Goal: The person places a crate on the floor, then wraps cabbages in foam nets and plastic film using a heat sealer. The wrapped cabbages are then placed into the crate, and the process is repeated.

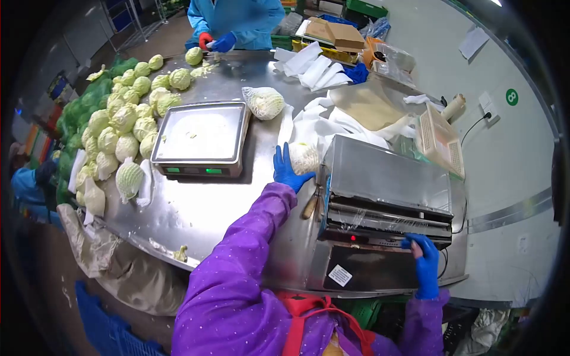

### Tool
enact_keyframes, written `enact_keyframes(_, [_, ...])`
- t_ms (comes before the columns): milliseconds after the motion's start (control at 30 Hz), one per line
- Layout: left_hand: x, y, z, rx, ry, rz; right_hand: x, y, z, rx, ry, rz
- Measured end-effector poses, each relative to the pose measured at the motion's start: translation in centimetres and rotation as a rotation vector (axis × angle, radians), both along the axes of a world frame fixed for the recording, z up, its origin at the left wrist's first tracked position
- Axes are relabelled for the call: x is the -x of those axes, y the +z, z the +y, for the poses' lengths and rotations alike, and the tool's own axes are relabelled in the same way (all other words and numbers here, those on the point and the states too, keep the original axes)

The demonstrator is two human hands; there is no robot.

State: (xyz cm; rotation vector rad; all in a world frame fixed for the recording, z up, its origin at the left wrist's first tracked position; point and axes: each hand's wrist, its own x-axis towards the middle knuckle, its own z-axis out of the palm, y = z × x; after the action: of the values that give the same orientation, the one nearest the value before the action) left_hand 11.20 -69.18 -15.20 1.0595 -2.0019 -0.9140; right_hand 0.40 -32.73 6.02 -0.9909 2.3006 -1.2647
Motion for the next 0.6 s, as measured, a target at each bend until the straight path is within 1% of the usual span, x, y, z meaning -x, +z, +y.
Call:
enact_keyframes(33, [0.4, -0.5, -1.1, -0.021, -0.042, 0.006, 0.2, 0.3, -2.7, -0.008, 0.086, 0.079])
enact_keyframes(67, [0.4, -1.2, -2.1, -0.092, -0.089, 0.121, 0.1, 1.2, -5.6, -0.024, 0.15, 0.123])
enact_keyframes(133, [-0.4, -3.0, -4.2, -0.231, -0.178, 0.347, 0.3, 1.5, -11.4, -0.052, 0.197, 0.068])
enact_keyframes(167, [-1.3, -2.7, -4.5, -0.29, -0.155, 0.421, 0.8, 1.0, -14.5, -0.043, 0.278, 0.063])
enact_keyframes(200, [-1.9, -5.0, -5.6, -0.365, -0.168, 0.55, 1.0, -0.2, -17.8, 0.045, 0.337, -0.08])
enact_keyframes(233, [-3.0, -5.8, -6.4, -0.468, -0.124, 0.576, 1.5, -1.5, -21.2, 0.044, 0.424, -0.114])
enact_keyframes(267, [-3.9, -6.6, -6.9, -0.573, -0.077, 0.602, 1.6, -3.3, -25.0, 0.017, 0.424, -0.199])
enact_keyframes(300, [-4.6, -7.2, -7.2, -0.711, -0.065, 0.736, 1.5, -5.1, -28.5, -0.009, 0.429, -0.284])
enact_keyframes(367, [-5.9, -8.0, -7.3, -0.977, -0.031, 1.008, 1.2, -8.0, -33.5, -0.193, 0.42, -0.306])
enact_keyframes(400, [-6.9, -7.2, -6.9, -0.919, -0.111, 1.006, 0.6, -9.1, -35.4, -0.224, 0.483, -0.296])
enact_keyframes(433, [-7.9, -6.3, -6.3, -1.099, -0.18, 1.107, 0.2, -9.4, -35.8, -0.227, 0.536, -0.257])
enact_keyframes(467, [-8.8, -5.1, -5.7, -1.284, -0.25, 1.202, -1.1, -7.9, -35.7, -0.232, 0.588, -0.223])
enact_keyframes(500, [-9.1, -3.0, -5.0, -1.242, -0.258, 1.214, -1.7, -7.3, -35.3, -0.179, 0.621, -0.26])
enact_keyframes(567, [-10.4, 0.1, -3.4, -1.335, -0.349, 1.271, -2.5, -6.2, -33.6, -0.066, 0.672, -0.334])
enact_keyframes(600, [-10.7, 1.7, -2.8, -1.378, -0.41, 1.296, -2.9, -4.9, -32.5, -0.03, 0.654, -0.428])
